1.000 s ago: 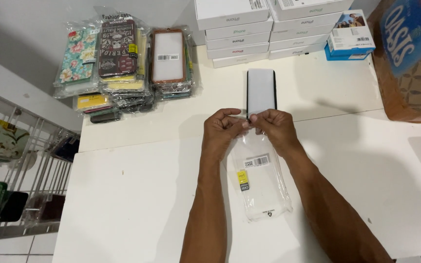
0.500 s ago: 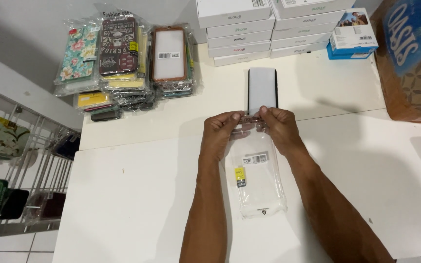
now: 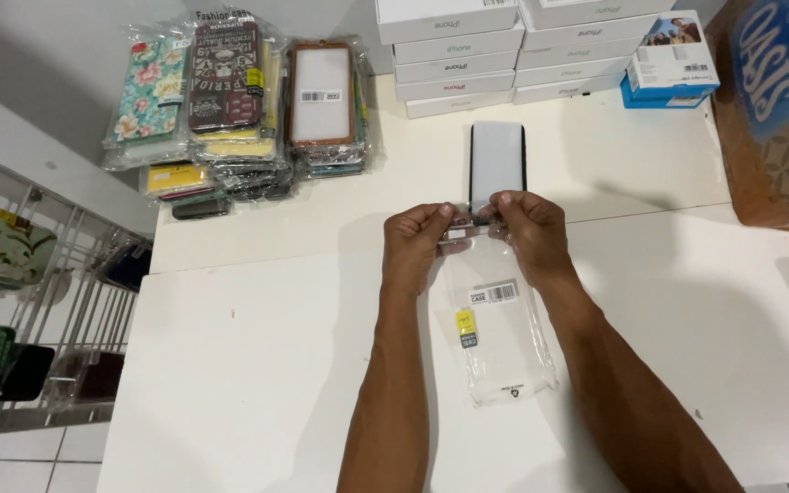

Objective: Unbagging a phone case, checking the fit with a smartphone, and then placing the case back into a plastic sleeve.

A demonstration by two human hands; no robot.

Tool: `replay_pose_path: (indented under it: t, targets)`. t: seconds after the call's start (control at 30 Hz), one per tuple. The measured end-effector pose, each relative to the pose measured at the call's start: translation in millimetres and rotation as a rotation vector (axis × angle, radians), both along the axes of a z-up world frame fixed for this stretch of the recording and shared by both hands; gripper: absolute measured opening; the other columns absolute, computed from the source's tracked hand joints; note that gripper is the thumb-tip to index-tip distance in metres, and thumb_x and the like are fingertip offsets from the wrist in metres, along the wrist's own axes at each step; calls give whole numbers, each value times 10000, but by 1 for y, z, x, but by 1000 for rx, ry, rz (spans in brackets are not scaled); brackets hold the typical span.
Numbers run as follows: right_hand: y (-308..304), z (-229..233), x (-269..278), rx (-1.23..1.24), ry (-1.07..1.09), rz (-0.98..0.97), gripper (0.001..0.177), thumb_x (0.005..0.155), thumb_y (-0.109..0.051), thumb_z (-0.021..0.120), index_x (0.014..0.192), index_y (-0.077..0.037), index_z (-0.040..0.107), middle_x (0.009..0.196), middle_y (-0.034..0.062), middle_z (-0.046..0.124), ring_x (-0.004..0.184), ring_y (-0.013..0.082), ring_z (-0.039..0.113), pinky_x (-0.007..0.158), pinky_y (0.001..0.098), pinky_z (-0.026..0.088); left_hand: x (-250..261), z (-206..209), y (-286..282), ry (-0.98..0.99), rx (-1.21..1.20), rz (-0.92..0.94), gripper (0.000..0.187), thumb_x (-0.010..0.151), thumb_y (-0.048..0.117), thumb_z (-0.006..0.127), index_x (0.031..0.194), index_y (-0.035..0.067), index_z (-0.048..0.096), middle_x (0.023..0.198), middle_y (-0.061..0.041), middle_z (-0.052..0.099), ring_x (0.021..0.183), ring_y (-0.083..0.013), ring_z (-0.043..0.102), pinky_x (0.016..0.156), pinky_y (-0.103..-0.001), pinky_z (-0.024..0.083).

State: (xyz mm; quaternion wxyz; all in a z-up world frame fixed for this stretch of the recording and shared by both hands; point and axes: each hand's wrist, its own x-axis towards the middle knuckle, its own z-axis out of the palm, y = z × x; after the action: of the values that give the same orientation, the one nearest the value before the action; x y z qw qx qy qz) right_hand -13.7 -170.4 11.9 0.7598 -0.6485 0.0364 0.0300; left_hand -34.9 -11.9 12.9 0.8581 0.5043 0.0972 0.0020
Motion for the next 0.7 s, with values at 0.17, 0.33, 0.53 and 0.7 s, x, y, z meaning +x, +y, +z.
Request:
replay_pose_path:
  t: [0.17,0.33,0.53,0.7]
  targets:
    - [-1,9,-5,-37,-5,59,242,1076,-230,564,1105,-9,657,838,87,663,758,122,633,717,275,564,-2,10,3,18,7,60,210,935,161,739,982,-44,733,885,-204,758,774,-252,751,655,-437,676]
    - [0,10,-6,-110,-25,140,321,1002,-187,684,1236,22,616,858,118,678,810,156,664,774,318,607,2,6,11,9,55,150,199,899,169,795,930,-21,745,826,-168,753,727,-195,724,636,-415,682]
    - [-2,2,-3,-91,-17,99,225,1037,-161,617,1188,2,648,826,98,664,783,141,654,753,325,600,-2,14,9,13,14,147,202,884,170,806,919,-18,739,831,-168,753,718,-172,707,652,-412,687]
    - [-1,-8,1,-75,-14,59,236,1048,-242,630,961,-28,678,741,77,634,701,128,628,672,299,593,2,6,10,23,31,107,252,875,222,828,939,-6,743,817,-154,743,687,-178,703,627,-415,688]
